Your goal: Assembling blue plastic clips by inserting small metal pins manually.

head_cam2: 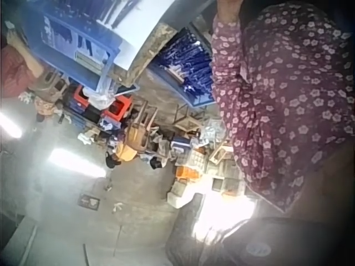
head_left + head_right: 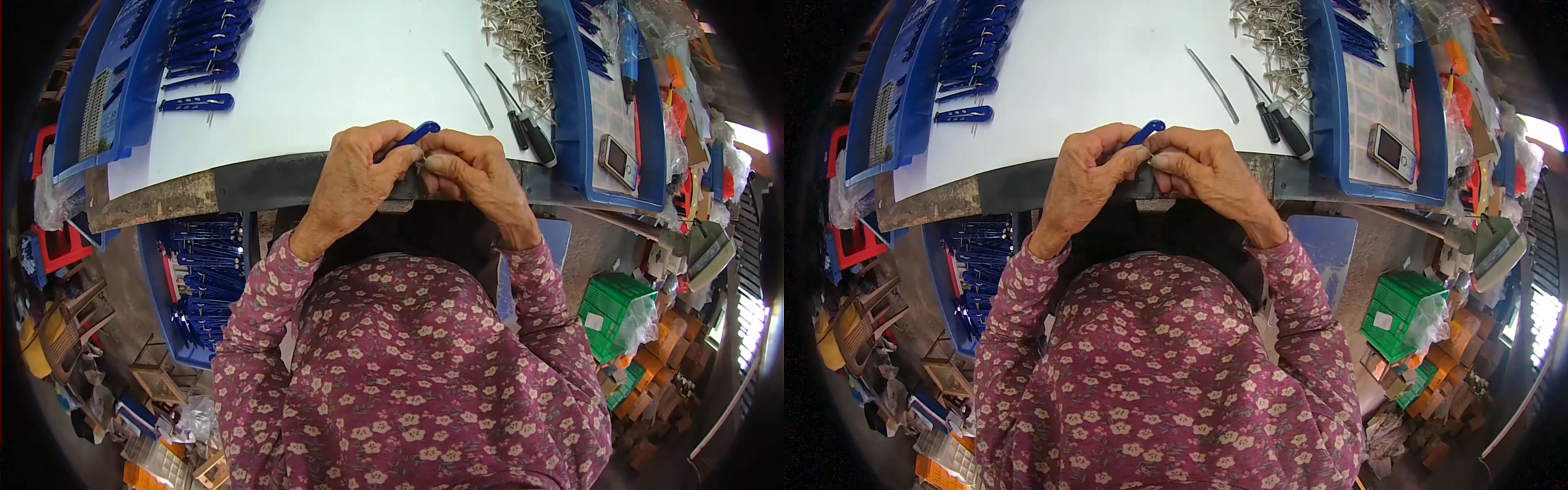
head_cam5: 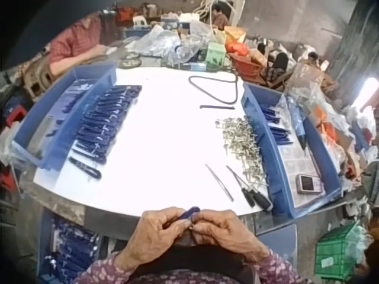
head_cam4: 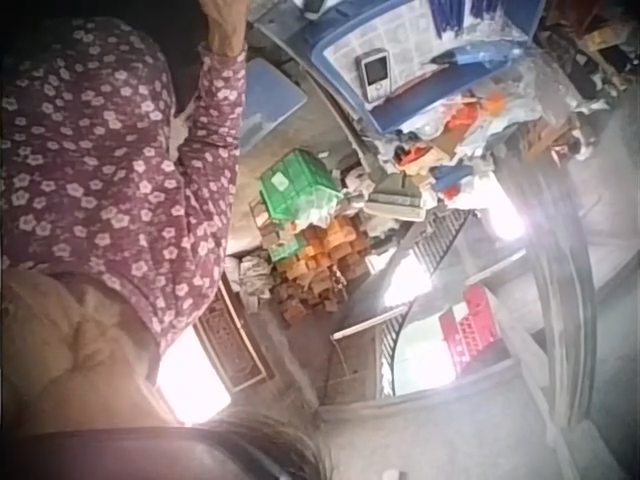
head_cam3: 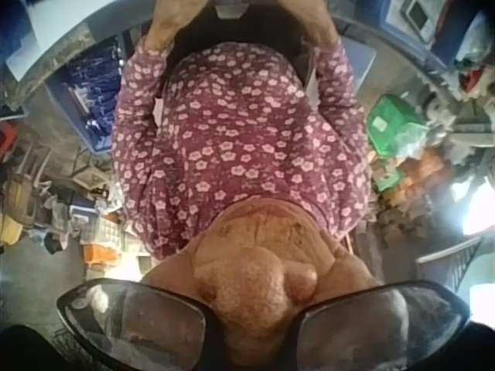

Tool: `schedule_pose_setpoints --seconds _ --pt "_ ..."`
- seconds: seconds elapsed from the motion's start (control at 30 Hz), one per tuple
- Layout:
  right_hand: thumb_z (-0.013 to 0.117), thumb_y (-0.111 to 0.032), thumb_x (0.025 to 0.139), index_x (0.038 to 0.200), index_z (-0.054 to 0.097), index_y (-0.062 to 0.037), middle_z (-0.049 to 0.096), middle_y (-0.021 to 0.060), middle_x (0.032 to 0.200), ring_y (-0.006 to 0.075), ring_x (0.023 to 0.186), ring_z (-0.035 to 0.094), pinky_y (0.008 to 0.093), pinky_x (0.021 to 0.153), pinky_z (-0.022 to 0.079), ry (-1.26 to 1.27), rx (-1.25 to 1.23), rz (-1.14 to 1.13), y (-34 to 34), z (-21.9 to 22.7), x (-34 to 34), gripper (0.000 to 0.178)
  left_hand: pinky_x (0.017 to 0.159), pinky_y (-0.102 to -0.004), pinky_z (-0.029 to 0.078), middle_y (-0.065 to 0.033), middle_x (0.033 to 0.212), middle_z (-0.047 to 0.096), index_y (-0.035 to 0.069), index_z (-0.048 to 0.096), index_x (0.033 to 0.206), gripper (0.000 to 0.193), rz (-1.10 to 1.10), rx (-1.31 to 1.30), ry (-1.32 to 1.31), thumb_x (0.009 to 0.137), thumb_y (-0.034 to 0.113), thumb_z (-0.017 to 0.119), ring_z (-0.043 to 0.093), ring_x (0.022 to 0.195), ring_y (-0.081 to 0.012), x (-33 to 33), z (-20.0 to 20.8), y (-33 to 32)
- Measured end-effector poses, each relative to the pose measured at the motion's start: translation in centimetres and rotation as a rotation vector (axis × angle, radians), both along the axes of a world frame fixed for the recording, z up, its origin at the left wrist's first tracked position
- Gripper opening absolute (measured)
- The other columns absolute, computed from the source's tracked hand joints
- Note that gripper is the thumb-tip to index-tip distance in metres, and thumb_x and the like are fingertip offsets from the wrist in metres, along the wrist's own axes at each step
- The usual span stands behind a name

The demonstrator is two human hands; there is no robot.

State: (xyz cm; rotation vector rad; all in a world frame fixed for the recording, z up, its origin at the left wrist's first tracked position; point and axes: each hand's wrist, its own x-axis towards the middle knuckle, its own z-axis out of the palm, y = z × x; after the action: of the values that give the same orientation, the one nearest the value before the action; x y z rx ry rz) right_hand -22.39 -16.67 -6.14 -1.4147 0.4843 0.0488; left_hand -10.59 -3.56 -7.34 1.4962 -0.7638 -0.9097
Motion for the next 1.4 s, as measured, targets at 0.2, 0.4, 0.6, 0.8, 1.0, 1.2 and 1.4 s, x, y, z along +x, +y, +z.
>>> schedule_pose_setpoints --seconds 0.2,0.4,0.6,0.8,1.0,1.2,1.4 --pt "0.062 -0.012 0.08 0.094 0.06 0.0009 0.055 -0.0018 0.062 0.0024 0.048 0.042 0.0156 0.042 0.031 0.027 -0.092 -0.09 0.9 -0.7 0.5 0.019 0.048 -0.0208 0.037 0.0002 0.058 0.052 -0.003 0.062 0.086 0.017 0.011 -0.011 -0.027 0.082 0.013 0.056 0.045 0.053 -0.0042 0.0 -0.1 0.0" --pt "0.064 -0.014 0.079 0.091 0.061 0.0002 0.054 -0.002 0.062 0.0027 0.048 0.043 0.015 0.044 0.033 0.015 -0.113 -0.059 0.8 -0.2 0.6 0.019 0.046 -0.0215 0.035 -0.0003 0.057 0.051 -0.003 0.062 0.086 0.017 0.029 -0.024 -0.044 0.082 0.012 0.056 0.042 0.051 -0.0046 0.1 -0.4 -0.1" --pt "0.064 -0.015 0.079 0.09 0.06 0.0001 0.054 0.0002 0.06 0.0031 0.049 0.044 0.0164 0.043 0.034 0.056 -0.05 -0.107 0.7 0.2 0.7 0.019 0.044 -0.0218 0.034 -0.001 0.056 0.051 -0.004 0.061 0.086 0.017 0.024 0.004 -0.124 0.082 0.012 0.056 0.041 0.05 -0.0047 0.6 -0.1 -0.1" --pt "0.065 -0.014 0.078 0.093 0.059 0.0019 0.055 0.0014 0.059 0.0037 0.044 0.044 0.0171 0.039 0.035 0.024 -0.13 -0.071 1.1 0.3 1.4 0.022 0.054 -0.016 0.038 0.0023 0.066 0.054 -0.003 0.061 0.09 0.015 -0.016 0.085 -0.012 0.084 0.01 0.056 0.046 0.061 -0.0025 1.0 0.3 0.1" --pt "0.065 -0.013 0.078 0.092 0.057 0.0028 0.052 -0.0008 0.058 0.0036 0.044 0.044 0.0164 0.039 0.034 0.043 -0.086 -0.082 1.0 0.0 1.5 0.023 0.048 -0.0224 0.038 -0.0035 0.057 0.053 -0.004 0.061 0.085 0.017 0.019 0.008 -0.08 0.08 0.011 0.057 0.045 0.053 -0.0053 1.0 -0.3 -0.1" --pt "0.062 -0.011 0.08 0.091 0.057 0.0033 0.053 -0.0005 0.061 0.0019 0.048 0.045 0.0154 0.043 0.036 0.032 -0.183 -0.042 0.8 0.7 1.7 0.019 0.053 -0.0149 0.037 0.0023 0.066 0.055 -0.003 0.061 0.089 0.014 0.013 0.044 -0.024 0.084 0.009 0.056 0.046 0.059 -0.002 1.4 0.1 0.0" --pt "0.061 -0.011 0.081 0.092 0.057 0.0032 0.055 -0.0001 0.063 0.0021 0.05 0.045 0.015 0.044 0.036 -0.042 -0.185 -0.104 0.7 -0.5 1.7 0.018 0.052 -0.0143 0.037 0.0018 0.066 0.056 -0.003 0.061 0.089 0.015 -0.011 0.041 -0.034 0.084 0.011 0.057 0.048 0.059 -0.0016 1.4 0.0 -0.3"
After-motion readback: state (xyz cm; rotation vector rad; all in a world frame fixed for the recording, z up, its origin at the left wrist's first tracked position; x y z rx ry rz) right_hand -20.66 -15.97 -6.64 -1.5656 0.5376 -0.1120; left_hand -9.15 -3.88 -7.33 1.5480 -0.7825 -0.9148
